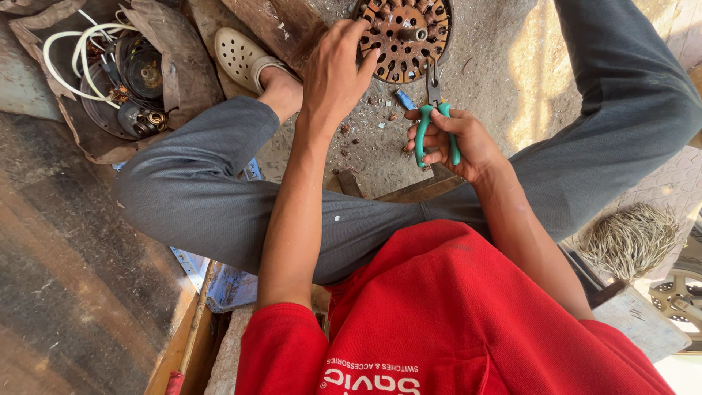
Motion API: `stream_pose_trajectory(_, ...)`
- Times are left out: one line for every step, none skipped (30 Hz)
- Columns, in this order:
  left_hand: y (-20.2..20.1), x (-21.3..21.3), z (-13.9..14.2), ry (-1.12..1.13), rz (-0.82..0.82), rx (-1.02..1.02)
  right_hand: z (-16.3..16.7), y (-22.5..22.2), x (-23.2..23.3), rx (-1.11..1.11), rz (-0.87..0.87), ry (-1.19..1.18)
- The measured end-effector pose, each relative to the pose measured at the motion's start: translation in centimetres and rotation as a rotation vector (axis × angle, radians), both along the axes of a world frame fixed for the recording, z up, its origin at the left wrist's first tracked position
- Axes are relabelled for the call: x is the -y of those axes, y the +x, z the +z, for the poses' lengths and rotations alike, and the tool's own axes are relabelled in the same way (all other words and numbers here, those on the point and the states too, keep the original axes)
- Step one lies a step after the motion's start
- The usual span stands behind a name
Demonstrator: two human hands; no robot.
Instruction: The person sits on the ground and uses pliers to remove small metal pieces from the slots of a circular motor stator. They repeatedly pick out debris and place it on the floor.
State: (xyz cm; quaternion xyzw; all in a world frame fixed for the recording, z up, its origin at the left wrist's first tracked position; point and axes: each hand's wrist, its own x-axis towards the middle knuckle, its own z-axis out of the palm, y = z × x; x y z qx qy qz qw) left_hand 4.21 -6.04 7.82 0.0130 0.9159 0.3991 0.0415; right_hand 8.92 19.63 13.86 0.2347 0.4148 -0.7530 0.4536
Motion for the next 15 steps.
stream_pose_trajectory(0.0,0.0,-0.2,-0.006,0.001,-0.011,-0.1,0.0,0.0,0.008,-0.012,-0.026)
stream_pose_trajectory(0.0,-0.1,-0.4,-0.008,0.000,-0.014,-0.2,0.0,0.1,0.015,-0.024,-0.052)
stream_pose_trajectory(0.0,-0.1,-0.7,-0.011,-0.001,-0.017,-0.3,0.0,0.1,0.020,-0.033,-0.061)
stream_pose_trajectory(0.0,-0.1,-0.8,-0.012,-0.003,-0.018,-0.4,0.0,0.2,0.027,-0.044,-0.069)
stream_pose_trajectory(0.0,-0.1,-1.0,-0.008,-0.002,-0.013,-0.4,0.1,0.3,0.033,-0.056,-0.076)
stream_pose_trajectory(0.0,-0.1,-1.1,-0.004,-0.002,-0.010,-0.5,0.0,0.5,0.037,-0.062,-0.076)
stream_pose_trajectory(0.0,-0.1,-1.2,-0.001,-0.002,-0.007,-0.6,0.0,0.6,0.041,-0.069,-0.076)
stream_pose_trajectory(0.0,-0.1,-1.3,-0.002,-0.003,-0.012,-0.6,-0.1,0.7,0.046,-0.076,-0.077)
stream_pose_trajectory(0.0,-0.1,-1.3,-0.003,-0.004,-0.019,-0.7,-0.1,0.8,0.063,-0.091,-0.094)
stream_pose_trajectory(0.0,-0.1,-1.3,-0.005,-0.005,-0.026,-0.7,-0.2,0.9,0.079,-0.105,-0.112)
stream_pose_trajectory(0.0,0.0,-1.2,-0.003,-0.004,-0.016,-0.6,-0.2,0.9,0.095,-0.119,-0.130)
stream_pose_trajectory(0.1,0.0,-1.2,0.000,-0.004,-0.007,-0.6,-0.3,1.0,0.104,-0.125,-0.138)
stream_pose_trajectory(0.1,0.0,-1.1,0.003,-0.002,0.001,-0.6,-0.3,1.1,0.113,-0.130,-0.145)
stream_pose_trajectory(0.1,0.0,-1.0,0.000,-0.001,-0.009,-0.6,-0.4,1.1,0.122,-0.136,-0.151)
stream_pose_trajectory(0.0,0.0,-1.0,-0.002,0.001,-0.019,-0.6,-0.4,1.2,0.149,-0.159,-0.142)
